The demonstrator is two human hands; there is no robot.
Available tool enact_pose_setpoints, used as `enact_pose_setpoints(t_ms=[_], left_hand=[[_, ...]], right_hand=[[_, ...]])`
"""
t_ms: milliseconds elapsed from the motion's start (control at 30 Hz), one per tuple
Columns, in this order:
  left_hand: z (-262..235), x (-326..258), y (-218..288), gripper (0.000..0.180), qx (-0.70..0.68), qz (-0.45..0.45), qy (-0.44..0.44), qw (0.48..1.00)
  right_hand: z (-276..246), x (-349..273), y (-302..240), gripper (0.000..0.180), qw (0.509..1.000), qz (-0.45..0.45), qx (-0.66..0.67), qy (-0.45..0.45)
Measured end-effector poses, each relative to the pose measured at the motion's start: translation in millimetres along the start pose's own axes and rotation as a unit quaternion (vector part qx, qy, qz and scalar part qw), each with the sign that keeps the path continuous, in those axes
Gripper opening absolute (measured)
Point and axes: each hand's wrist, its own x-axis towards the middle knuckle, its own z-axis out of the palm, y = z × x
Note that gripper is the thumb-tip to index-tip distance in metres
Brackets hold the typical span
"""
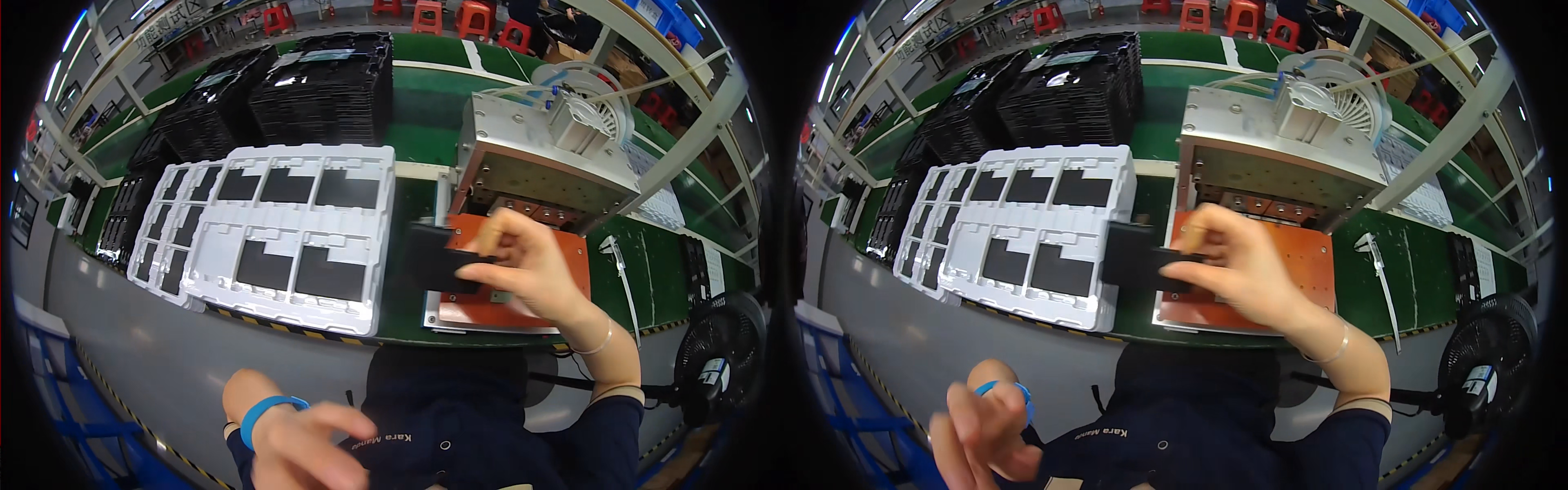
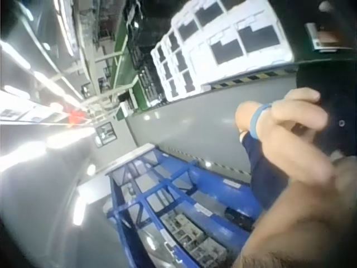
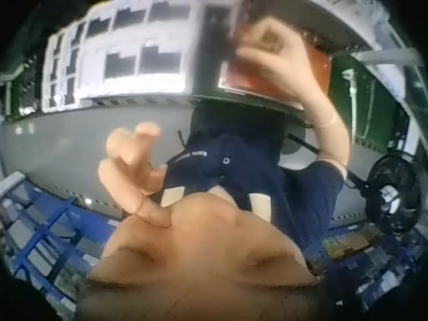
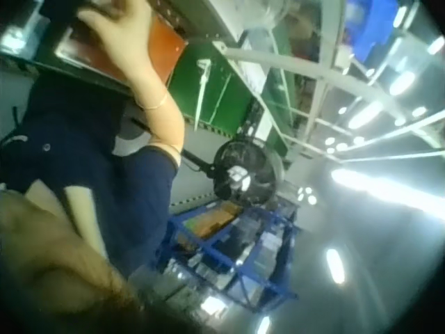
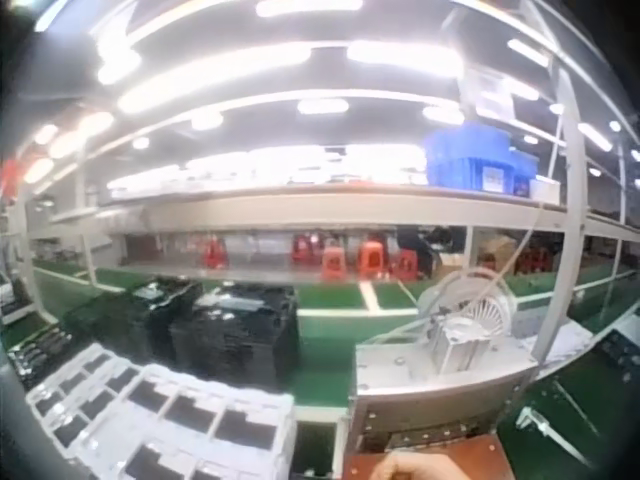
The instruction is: The person picks up black rectangular components from a white foam tray and places them into a metal jig on a workbench. They press down on the components to secure them, then remove them and return them to the tray. This process is repeated for multiple components throughout the video.
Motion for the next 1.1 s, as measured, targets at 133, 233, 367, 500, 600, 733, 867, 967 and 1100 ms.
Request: enact_pose_setpoints(t_ms=[133,233,367,500,600,733,867,967,1100], left_hand=[[-35.8,12.3,-39.0,0.069,-0.114,-0.335,-0.017,0.935],[-39.4,15.0,-74.1,0.074,-0.187,-0.477,0.047,0.858],[-33.9,12.2,-89.5,0.072,-0.218,-0.516,0.07,0.825],[-24.2,13.3,-103.5,0.065,-0.199,-0.54,0.058,0.816],[-22.8,5.2,-99.4,0.05,-0.162,-0.562,0.01,0.811],[-14.6,-4.4,-87.2,0.005,-0.093,-0.524,-0.264,0.804],[3.7,-1.6,-97.4,0.004,-0.072,-0.502,-0.431,0.746],[15.0,3.4,-113.6,0.009,-0.08,-0.434,-0.511,0.738],[36.3,23.8,-132.1,0.034,-0.066,-0.342,-0.553,0.757]], right_hand=[[-55.4,-54.6,0.3,0.03,0.992,0.047,0.0,0.121],[-95.5,-79.8,13.4,0.03,0.985,0.115,0.005,0.131],[-111.2,-80.4,22.7,0.027,0.974,0.191,0.003,0.122],[-106.3,-73.6,28.5,0.024,0.98,0.125,-0.061,0.14],[-99.9,-67.7,20.0,0.022,0.943,0.019,-0.306,0.133],[-102.6,-66.0,32.9,0.022,0.916,-0.07,-0.377,0.117],[-101.6,-70.5,38.3,0.037,0.893,-0.109,-0.424,0.105],[-94.2,-76.3,38.3,0.05,0.879,-0.117,-0.453,0.086],[-95.8,-90.8,38.6,0.047,0.887,-0.086,-0.442,0.098]])
